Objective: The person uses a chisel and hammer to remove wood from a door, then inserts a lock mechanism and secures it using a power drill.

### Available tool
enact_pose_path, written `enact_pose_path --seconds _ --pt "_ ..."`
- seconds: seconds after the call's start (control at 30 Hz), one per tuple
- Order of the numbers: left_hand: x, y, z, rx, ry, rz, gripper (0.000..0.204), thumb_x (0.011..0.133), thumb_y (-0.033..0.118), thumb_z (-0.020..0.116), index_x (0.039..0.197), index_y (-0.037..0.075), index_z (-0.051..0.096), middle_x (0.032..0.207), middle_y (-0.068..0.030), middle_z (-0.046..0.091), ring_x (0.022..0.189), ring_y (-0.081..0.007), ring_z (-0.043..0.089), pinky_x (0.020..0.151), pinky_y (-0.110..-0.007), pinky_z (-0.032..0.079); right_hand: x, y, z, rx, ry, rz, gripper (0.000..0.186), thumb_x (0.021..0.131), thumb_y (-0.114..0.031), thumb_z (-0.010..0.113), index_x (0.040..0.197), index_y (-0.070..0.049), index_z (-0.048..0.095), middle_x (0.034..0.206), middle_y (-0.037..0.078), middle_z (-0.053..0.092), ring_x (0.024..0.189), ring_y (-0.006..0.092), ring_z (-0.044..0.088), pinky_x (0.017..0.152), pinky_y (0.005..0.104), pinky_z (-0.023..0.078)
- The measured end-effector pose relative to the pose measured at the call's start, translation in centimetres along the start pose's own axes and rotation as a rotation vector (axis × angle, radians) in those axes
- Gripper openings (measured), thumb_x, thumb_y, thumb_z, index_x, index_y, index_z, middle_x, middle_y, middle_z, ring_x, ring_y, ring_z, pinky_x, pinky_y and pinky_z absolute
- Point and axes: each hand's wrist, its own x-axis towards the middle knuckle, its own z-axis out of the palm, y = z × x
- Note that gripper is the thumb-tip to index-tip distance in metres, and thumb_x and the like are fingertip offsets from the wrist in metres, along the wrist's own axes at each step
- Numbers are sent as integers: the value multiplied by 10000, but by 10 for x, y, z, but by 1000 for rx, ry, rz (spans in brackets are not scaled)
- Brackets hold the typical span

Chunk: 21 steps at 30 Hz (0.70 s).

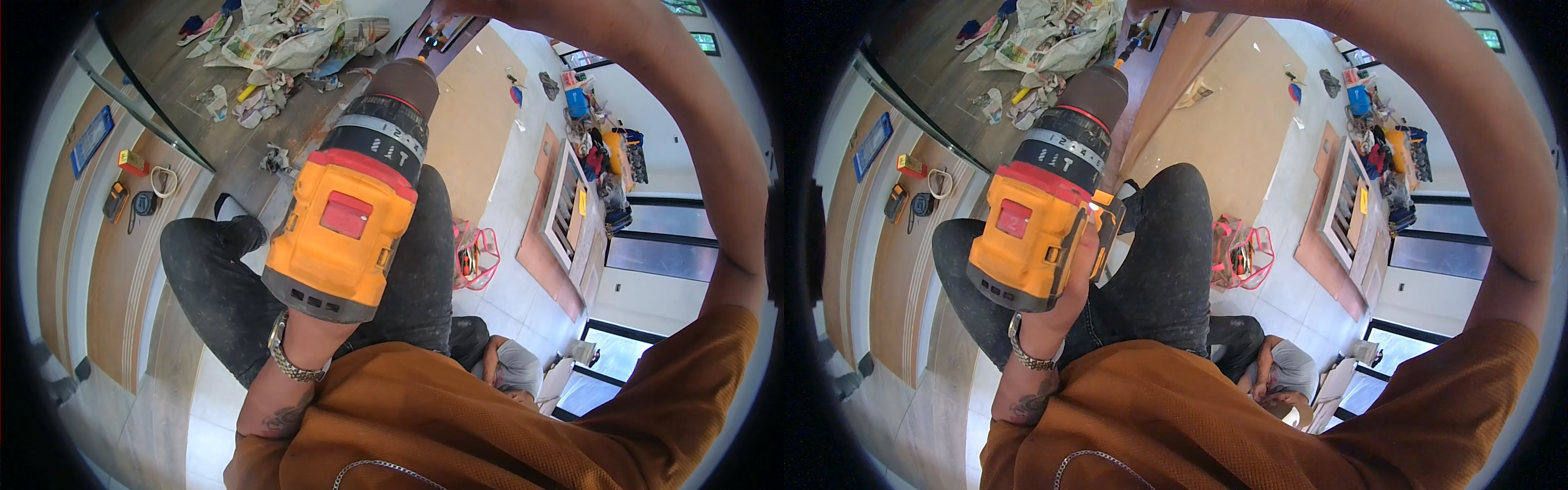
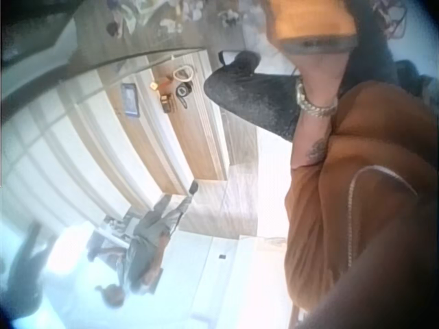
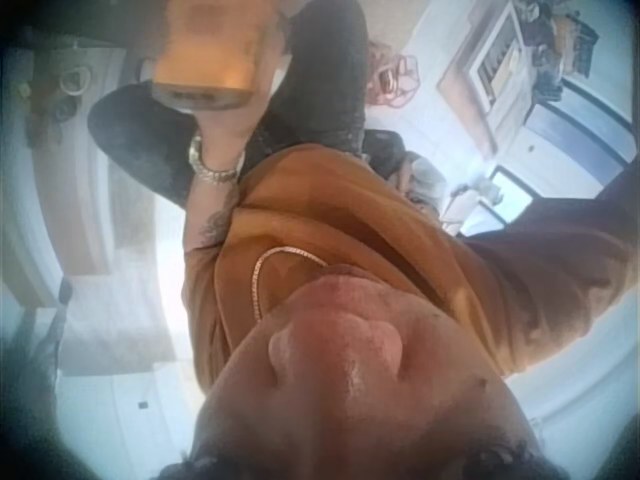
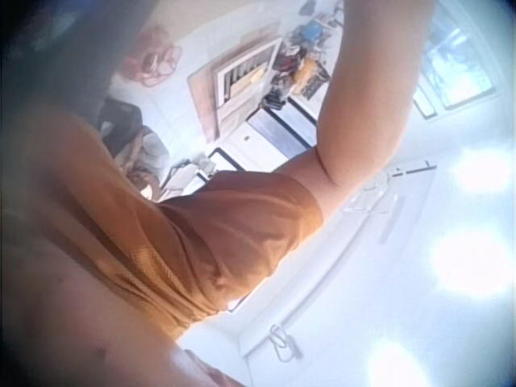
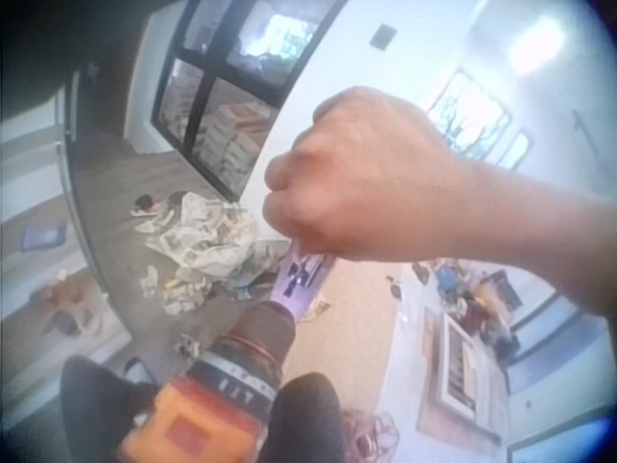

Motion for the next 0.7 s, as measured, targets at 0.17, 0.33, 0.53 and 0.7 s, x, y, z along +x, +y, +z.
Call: enact_pose_path --seconds 0.17,0.33,0.53,0.7 --pt "11 7 0 126 -38 102 272 925 71 701 1189 21 654 1099 -84 708 971 -226 687 844 -338 535 -1 -1 -2 -130 8 -50 190 683 -141 741 576 -96 590 595 20 588 555 172 635 490 333 485" --pt "11 10 2 138 -37 118 265 926 75 702 1182 25 655 1086 -78 707 965 -216 685 839 -334 534 -2 -1 -4 80 24 18 189 680 -139 743 575 -89 595 607 22 597 573 172 646 492 336 490" --pt "11 9 3 156 -1 115 262 923 80 708 1174 27 656 1072 -70 707 951 -202 685 831 -329 533 0 -1 -2 -43 7 1 191 687 -144 753 582 -80 607 605 22 592 579 175 651 488 340 496" --pt "18 15 5 157 7 122 243 923 92 714 1152 26 666 1063 -66 710 945 -195 686 825 -325 534 -1 1 -1 67 -12 38 197 691 -169 765 593 -82 618 613 16 599 583 172 657 477 335 497"
